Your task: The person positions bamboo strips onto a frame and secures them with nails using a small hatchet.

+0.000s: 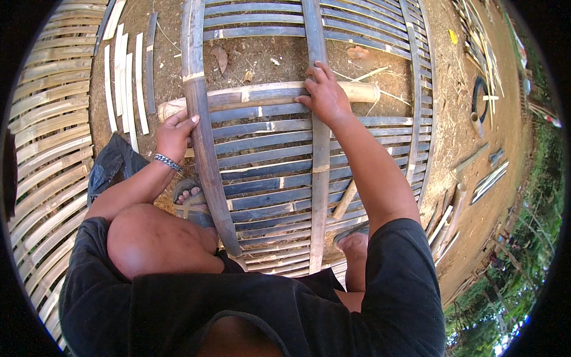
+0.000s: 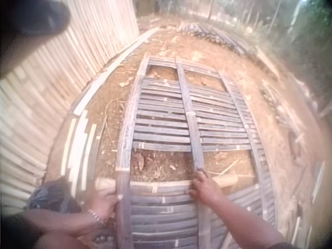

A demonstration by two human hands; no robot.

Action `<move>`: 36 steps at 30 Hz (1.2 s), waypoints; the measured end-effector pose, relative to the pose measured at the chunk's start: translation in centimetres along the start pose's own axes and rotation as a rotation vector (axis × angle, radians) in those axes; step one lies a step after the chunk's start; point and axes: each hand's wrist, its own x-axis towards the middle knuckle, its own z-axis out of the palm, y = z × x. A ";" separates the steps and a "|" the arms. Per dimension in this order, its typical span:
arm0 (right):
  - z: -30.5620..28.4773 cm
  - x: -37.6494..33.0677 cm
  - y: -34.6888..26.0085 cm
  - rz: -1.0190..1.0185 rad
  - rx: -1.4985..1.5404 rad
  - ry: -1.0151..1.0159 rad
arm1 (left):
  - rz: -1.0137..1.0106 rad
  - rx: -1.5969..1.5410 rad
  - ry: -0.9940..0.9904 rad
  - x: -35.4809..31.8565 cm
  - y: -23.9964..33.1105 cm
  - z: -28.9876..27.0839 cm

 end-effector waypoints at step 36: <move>0.2 0.5 -0.5 0.157 0.203 0.003 | 0.112 0.090 -0.011 0.4 -1.0 0.2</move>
